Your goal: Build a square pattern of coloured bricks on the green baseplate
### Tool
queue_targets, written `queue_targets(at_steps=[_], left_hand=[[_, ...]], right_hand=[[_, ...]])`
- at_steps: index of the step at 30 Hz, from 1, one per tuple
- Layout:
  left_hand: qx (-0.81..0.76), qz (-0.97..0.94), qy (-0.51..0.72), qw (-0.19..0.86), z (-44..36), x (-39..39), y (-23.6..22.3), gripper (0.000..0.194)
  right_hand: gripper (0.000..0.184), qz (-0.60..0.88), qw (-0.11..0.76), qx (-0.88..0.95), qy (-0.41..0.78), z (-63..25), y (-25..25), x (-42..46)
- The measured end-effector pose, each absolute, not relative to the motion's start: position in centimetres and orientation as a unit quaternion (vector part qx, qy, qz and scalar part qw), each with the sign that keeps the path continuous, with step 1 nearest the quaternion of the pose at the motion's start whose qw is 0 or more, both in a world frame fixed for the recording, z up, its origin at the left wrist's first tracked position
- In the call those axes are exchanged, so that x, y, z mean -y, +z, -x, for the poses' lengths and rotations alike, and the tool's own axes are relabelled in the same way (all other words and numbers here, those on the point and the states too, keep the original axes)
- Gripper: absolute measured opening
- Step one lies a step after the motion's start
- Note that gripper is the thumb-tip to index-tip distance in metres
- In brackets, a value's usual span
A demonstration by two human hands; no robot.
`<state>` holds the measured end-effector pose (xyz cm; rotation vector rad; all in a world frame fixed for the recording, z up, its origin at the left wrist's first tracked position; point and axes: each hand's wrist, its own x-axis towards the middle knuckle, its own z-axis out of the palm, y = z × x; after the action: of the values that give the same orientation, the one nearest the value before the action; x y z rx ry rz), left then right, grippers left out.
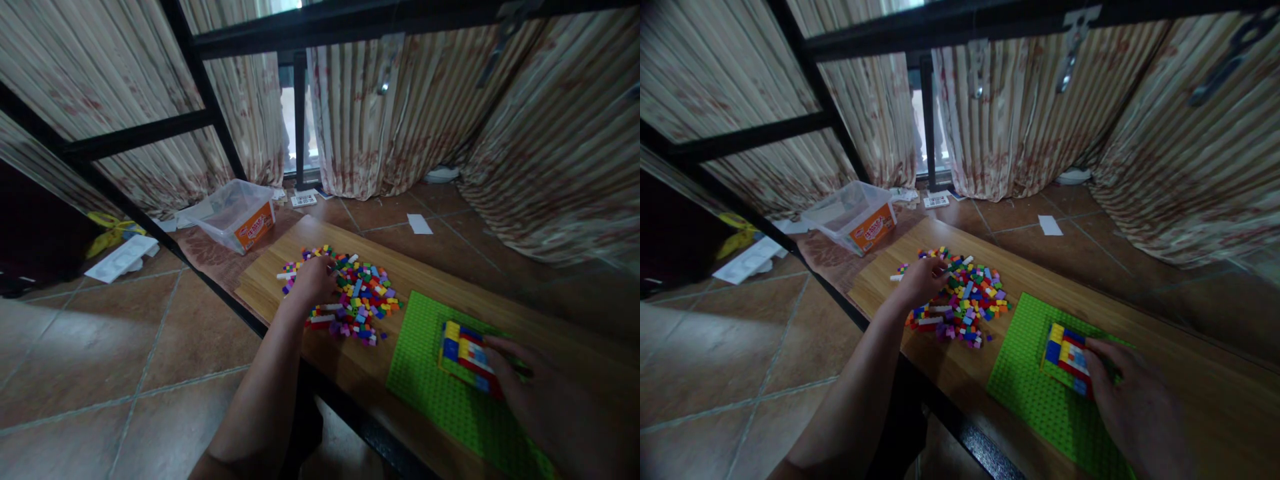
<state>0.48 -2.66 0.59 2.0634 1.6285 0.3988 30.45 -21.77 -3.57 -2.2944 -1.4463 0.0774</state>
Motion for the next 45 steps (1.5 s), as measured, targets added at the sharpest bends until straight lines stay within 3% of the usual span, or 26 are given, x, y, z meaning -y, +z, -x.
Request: queue_targets(at_steps=[4, 12, 18, 23, 27, 45], left_hand=[[-0.560, -0.753, 0.177, 0.297, -1.0, 3.1, 0.8, 0.021], [-0.430, -0.759, 0.229, 0.432, -1.9, 3.5, 0.3, 0.014], [-0.316, -0.733, 0.246, 0.549, -3.6, 4.8, 0.2, 0.018], [-0.274, -0.700, 0.238, 0.615, -5.7, 6.6, 0.6, 0.023], [-0.247, -0.683, 0.226, 0.649, -6.6, 7.4, 0.3, 0.026], [-0.236, -0.658, 0.199, 0.687, -6.3, 7.5, 0.0, 0.027]], right_hand=[[0.048, 0.838, 0.219, 0.492, 0.089, -30.3, -3.3, 21.7], [0.047, 0.835, 0.220, 0.500, 0.064, -30.5, -3.8, 21.8], [0.042, 0.809, 0.359, 0.466, 0.010, -27.0, -1.6, 21.5], [0.039, 0.748, 0.485, 0.407, 0.198, -22.1, -0.4, 20.2], [0.035, 0.709, 0.511, 0.392, 0.286, -20.4, -0.7, 19.5], [0.033, 0.549, 0.642, 0.147, 0.514, -19.2, -0.7, 19.1]])
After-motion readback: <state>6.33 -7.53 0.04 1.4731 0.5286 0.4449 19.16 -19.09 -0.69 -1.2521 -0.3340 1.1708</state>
